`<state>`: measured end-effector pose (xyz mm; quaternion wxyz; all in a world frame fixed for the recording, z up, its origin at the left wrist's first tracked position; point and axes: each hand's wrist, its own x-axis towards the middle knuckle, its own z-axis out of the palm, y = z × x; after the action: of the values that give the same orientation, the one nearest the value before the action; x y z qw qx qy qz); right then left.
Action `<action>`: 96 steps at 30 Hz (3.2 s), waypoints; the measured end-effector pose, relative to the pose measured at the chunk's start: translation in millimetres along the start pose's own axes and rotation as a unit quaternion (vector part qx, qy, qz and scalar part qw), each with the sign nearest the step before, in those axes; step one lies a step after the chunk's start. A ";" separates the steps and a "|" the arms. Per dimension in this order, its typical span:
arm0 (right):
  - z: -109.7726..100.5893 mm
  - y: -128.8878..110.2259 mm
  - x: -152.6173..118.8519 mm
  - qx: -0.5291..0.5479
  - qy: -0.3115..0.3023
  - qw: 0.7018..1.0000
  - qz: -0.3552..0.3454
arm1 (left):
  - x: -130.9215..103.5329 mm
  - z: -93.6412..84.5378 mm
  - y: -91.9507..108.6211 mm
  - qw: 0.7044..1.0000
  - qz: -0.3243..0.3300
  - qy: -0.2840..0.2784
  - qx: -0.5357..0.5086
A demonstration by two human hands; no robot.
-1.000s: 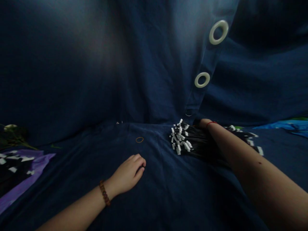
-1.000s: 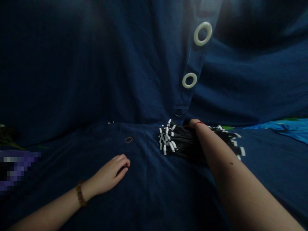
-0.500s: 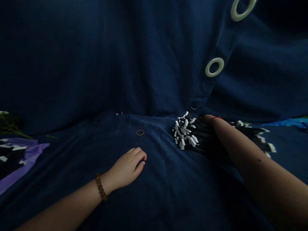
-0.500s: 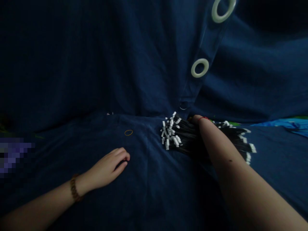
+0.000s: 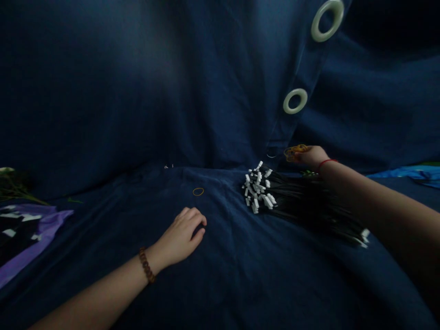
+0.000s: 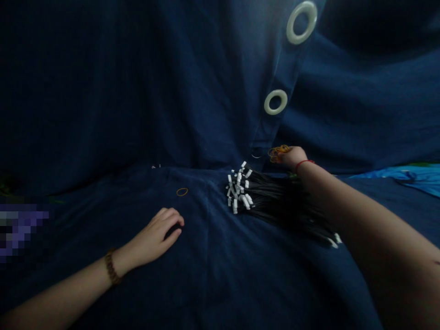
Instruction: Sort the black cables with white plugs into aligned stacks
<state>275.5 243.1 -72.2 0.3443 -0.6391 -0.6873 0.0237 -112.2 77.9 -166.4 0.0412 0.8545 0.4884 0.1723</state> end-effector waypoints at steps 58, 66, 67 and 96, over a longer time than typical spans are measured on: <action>43.7 -117.7 -261.7 0.596 -0.343 0.718 0.109 | -39.5 7.2 106.7 0.689 -0.168 -0.046 -0.703; 43.6 -125.4 -270.9 0.680 -0.343 0.634 0.135 | -43.1 2.8 110.3 0.680 -0.138 -0.015 -0.720; 43.1 -126.0 -271.8 0.684 -0.341 0.630 0.137 | -43.5 3.1 110.0 0.691 -0.127 -0.004 -0.712; 35.1 -121.7 -272.3 0.666 -0.369 0.637 0.118 | -48.8 2.0 97.9 0.855 0.010 -0.029 -0.517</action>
<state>138.2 -8.5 -162.1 0.3883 -0.2504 -0.4736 0.7498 -53.9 -14.2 -157.3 0.4899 0.7193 0.3189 0.3753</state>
